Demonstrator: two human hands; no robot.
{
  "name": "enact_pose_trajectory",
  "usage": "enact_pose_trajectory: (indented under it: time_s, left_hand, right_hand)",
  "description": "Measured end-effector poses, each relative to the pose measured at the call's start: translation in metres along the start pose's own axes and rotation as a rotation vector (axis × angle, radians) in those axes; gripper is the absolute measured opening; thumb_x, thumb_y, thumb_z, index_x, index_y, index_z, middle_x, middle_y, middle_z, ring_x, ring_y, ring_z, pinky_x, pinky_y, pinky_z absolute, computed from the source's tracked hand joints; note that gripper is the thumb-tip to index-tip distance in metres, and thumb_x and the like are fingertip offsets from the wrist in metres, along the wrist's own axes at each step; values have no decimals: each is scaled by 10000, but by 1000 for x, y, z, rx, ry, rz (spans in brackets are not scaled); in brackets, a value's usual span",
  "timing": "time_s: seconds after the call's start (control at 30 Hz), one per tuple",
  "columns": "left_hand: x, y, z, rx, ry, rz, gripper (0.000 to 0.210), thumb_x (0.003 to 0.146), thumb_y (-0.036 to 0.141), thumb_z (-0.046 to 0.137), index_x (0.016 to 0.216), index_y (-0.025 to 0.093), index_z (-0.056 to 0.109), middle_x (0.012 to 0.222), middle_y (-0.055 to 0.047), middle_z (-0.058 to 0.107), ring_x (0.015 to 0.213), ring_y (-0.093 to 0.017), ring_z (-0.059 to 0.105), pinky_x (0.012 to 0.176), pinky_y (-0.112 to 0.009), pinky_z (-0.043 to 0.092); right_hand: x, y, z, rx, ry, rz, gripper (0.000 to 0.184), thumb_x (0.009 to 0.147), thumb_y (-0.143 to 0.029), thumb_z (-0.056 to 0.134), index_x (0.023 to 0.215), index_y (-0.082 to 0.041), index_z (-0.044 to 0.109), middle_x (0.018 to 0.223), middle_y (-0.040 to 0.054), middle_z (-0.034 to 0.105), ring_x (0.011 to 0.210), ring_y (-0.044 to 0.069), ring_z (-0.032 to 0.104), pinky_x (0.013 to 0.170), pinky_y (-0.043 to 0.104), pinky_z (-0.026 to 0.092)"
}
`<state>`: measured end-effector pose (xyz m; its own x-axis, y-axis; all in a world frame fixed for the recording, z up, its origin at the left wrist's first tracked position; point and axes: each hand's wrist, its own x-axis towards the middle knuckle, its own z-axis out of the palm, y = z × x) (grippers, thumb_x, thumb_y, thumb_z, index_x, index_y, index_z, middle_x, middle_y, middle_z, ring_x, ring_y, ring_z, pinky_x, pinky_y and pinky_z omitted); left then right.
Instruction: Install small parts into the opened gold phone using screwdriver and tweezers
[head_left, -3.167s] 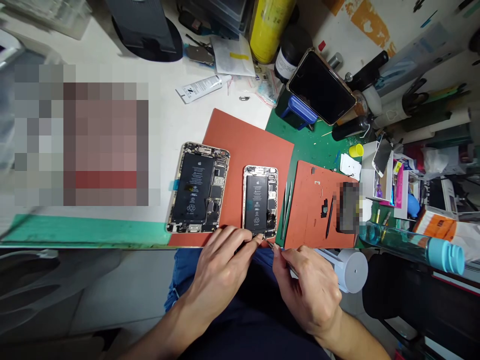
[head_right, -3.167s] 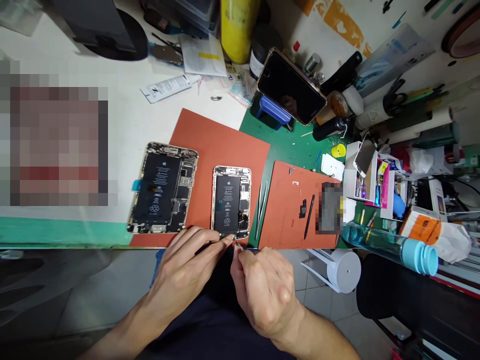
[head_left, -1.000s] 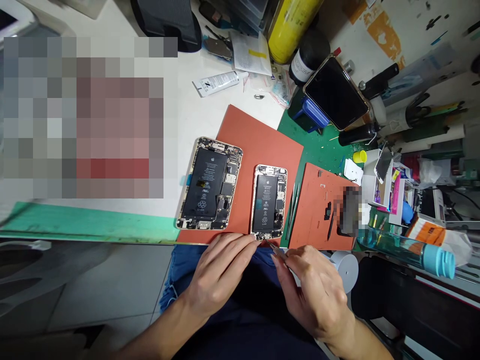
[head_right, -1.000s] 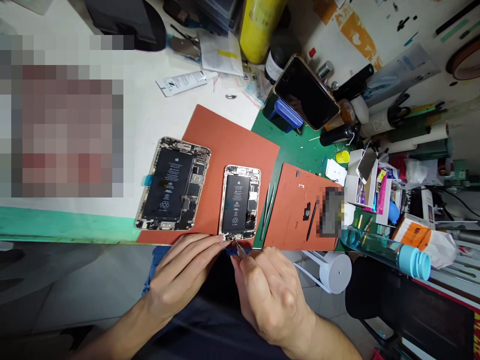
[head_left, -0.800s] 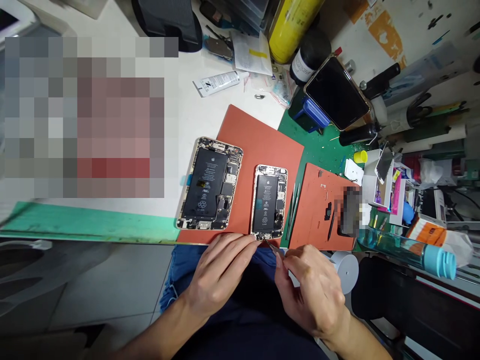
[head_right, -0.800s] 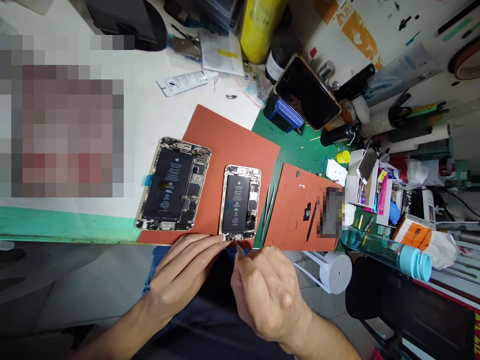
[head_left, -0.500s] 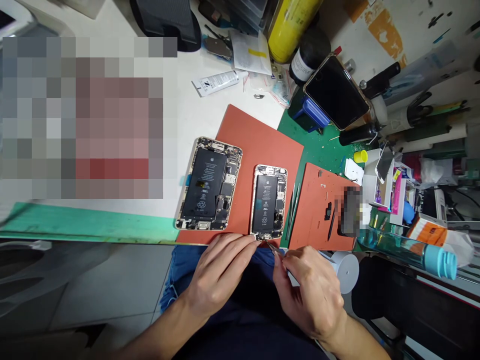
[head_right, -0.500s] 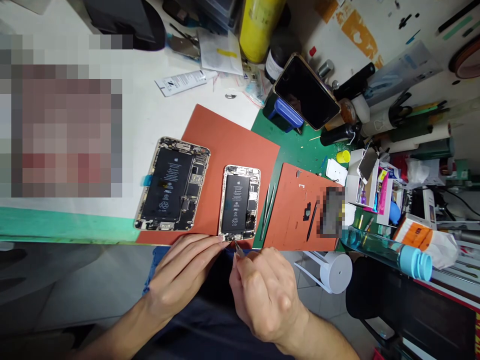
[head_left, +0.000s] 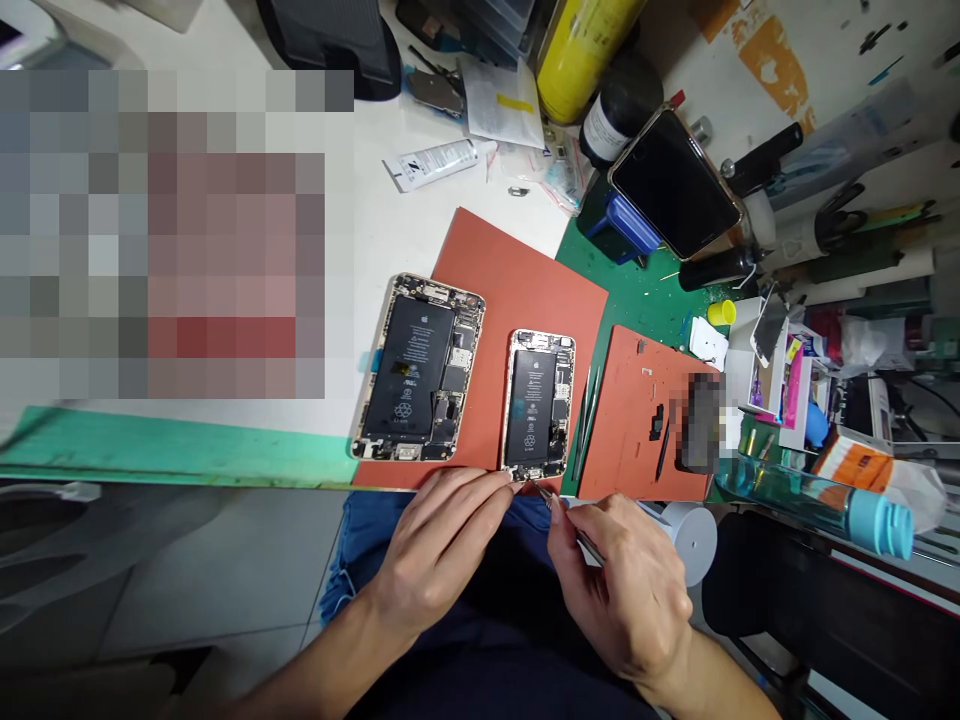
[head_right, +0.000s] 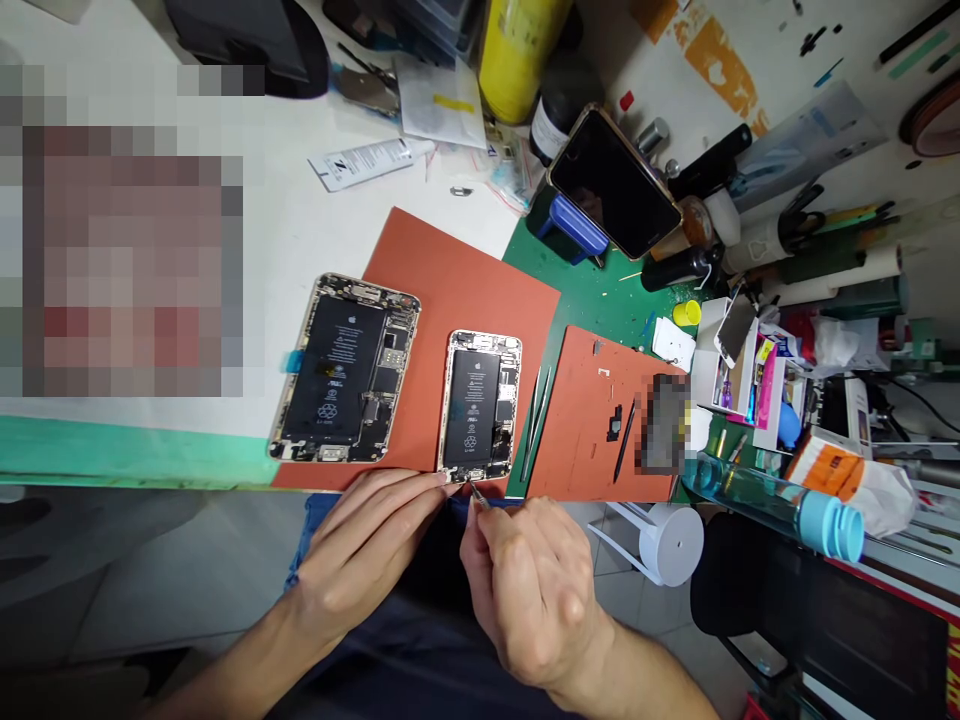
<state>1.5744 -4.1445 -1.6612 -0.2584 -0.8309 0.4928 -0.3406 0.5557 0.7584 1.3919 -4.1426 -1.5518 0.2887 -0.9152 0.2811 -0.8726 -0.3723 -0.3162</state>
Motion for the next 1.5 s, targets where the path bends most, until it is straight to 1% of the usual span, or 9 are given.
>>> enact_pose_trajectory:
  time_s: [0.47, 0.73, 0.87, 0.93, 1.0, 1.1, 1.2, 1.27, 1.5]
  left_hand:
    - [6, -4, -5, -7, -14, 87, 358, 924, -103, 665, 1257, 16, 720, 1180, -208, 802, 1097, -310, 721, 875, -460, 585]
    - [0, -7, -5, -18, -40, 61, 398, 927, -82, 684, 1307, 32, 715, 1225, -206, 790, 1134, -319, 714, 916, -479, 577]
    - [0, -6, -5, -16, -54, 25, 424, 922, -67, 701, 1313, 94, 720, 1244, -171, 791, 1134, -302, 727, 929, -467, 587]
    - [0, -6, -4, 6, -41, 19, 450, 900, -76, 724, 1305, 120, 725, 1232, -150, 799, 1119, -295, 733, 923, -463, 594]
    - [0, -7, -3, 34, -26, 30, 464, 867, -99, 747, 1274, 124, 733, 1198, -140, 808, 1091, -291, 738, 907, -462, 596]
    - [1, -6, -3, 69, -46, 56, 470, 846, -130, 746, 1242, 124, 738, 1200, -139, 813, 1091, -296, 735, 903, -468, 588]
    - [5, -3, -6, 95, -123, 65, 449, 899, -104, 707, 1279, 135, 724, 1288, -145, 796, 1119, -295, 717, 911, -466, 573]
    - [8, -1, -9, 111, -188, 72, 415, 957, -58, 669, 1318, 142, 709, 1346, -143, 777, 1127, -285, 706, 917, -456, 565]
    - [13, -13, -11, 180, -267, 165, 491, 997, -35, 627, 1444, 168, 649, 1324, -95, 786, 1145, -231, 695, 984, -385, 572]
  right_hand:
    - [-6, -3, 3, -15, -22, 57, 178, 1005, -49, 675, 1107, -181, 614, 750, -15, 594, 624, 146, 531, 588, 335, 411]
    - [-2, -4, 6, -4, 26, 34, 170, 997, -28, 678, 1096, -157, 628, 724, -12, 578, 609, 146, 513, 572, 339, 407]
    - [-5, -4, 0, 42, 36, 49, 166, 989, -24, 689, 1095, -146, 650, 738, 11, 631, 611, 149, 546, 562, 330, 450]
    - [-10, -1, -6, 102, 108, 114, 192, 971, -7, 710, 1097, -147, 667, 768, 24, 668, 624, 146, 590, 569, 316, 499]
    - [-18, 4, -11, 103, 261, 187, 255, 931, 28, 748, 1109, -144, 686, 811, 37, 709, 650, 148, 649, 591, 304, 552]
    - [-31, 15, -13, -39, 462, 292, 302, 887, 10, 823, 1110, -160, 711, 842, 38, 761, 658, 151, 705, 565, 280, 563]
    - [-41, 27, -4, -112, 487, 398, 227, 902, -87, 859, 1024, -199, 703, 885, 37, 799, 638, 139, 719, 500, 258, 516]
    - [-43, 34, 5, -72, 470, 431, 187, 939, -107, 825, 992, -210, 677, 932, 48, 802, 699, 146, 745, 542, 254, 546]
    - [-34, 59, 40, -105, 436, 351, 163, 1027, -70, 666, 1125, -197, 637, 929, 69, 748, 846, 182, 736, 768, 301, 630]
